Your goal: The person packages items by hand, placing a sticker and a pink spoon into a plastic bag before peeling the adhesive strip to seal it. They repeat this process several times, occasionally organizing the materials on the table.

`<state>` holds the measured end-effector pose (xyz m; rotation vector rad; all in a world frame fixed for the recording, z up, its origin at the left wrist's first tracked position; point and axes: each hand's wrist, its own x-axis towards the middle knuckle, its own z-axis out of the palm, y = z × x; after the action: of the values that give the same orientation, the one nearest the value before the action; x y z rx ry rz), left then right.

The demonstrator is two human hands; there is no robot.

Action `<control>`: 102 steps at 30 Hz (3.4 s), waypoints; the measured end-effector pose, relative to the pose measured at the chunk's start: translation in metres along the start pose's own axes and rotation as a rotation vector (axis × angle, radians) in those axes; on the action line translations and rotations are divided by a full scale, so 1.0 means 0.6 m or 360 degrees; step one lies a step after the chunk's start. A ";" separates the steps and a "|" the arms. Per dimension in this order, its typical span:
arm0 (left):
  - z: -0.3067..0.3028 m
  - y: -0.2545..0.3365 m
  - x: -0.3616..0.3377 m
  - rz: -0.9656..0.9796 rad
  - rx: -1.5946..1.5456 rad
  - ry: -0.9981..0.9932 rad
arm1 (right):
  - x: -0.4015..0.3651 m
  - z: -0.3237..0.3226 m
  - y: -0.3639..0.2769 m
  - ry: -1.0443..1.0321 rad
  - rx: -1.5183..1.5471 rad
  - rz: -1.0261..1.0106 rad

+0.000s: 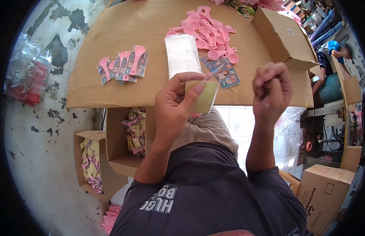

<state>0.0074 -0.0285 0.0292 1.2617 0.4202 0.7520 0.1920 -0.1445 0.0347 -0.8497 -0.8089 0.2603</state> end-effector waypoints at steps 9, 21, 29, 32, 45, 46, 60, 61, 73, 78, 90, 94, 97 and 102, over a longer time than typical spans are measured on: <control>-0.002 -0.018 0.012 0.0168 -0.0047 -0.0028 | -0.045 0.030 0.034 -0.0510 -0.0287 0.0638; -0.013 -0.004 0.007 0.0191 -0.0039 -0.0046 | -0.029 0.032 0.018 -0.0456 0.0074 0.0748; -0.035 -0.009 0.001 0.0332 0.0059 -0.0069 | -0.019 0.022 0.016 -0.0732 -0.0150 0.0447; -0.038 -0.005 0.002 0.0335 -0.0208 -0.0140 | -0.016 0.027 0.013 -0.0802 -0.0236 0.0350; -0.041 -0.024 0.005 0.0170 0.0031 -0.0274 | -0.036 0.053 0.037 -0.0466 -0.0250 0.0324; -0.048 -0.022 0.006 0.0217 0.0035 -0.0230 | -0.037 0.050 0.036 -0.0503 -0.0453 0.0368; -0.246 0.017 0.058 0.0624 0.1030 0.0481 | -0.010 0.056 0.086 -0.0691 -0.1523 -0.0112; -0.218 0.019 0.053 0.0568 0.1212 0.0445 | -0.005 0.065 0.094 -0.0733 -0.1591 -0.0199; -0.179 -0.023 0.050 0.0715 0.1500 0.0476 | 0.015 0.091 0.125 -0.0717 -0.1467 -0.0160; -0.144 -0.026 0.049 0.0176 0.0399 0.0101 | 0.014 0.099 0.101 -0.0610 -0.1411 -0.0359; -0.088 0.007 0.051 -0.0095 -0.0396 0.0177 | -0.011 0.015 0.065 -0.0311 -0.1993 0.0217; -0.099 -0.036 0.057 -0.0001 -0.0385 0.0155 | -0.012 -0.013 0.080 -0.0285 -0.2429 0.0423; -0.098 -0.047 0.061 0.0117 -0.0282 0.0198 | 0.002 -0.025 0.090 -0.0254 -0.2269 0.0518; -0.070 -0.029 0.055 0.0135 -0.0550 0.0220 | 0.008 -0.053 0.112 -0.0165 -0.2169 0.0426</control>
<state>0.0070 0.0222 0.0048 0.9109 0.3323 0.9436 0.2253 -0.1164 -0.0258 -2.2434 -0.9301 -0.0626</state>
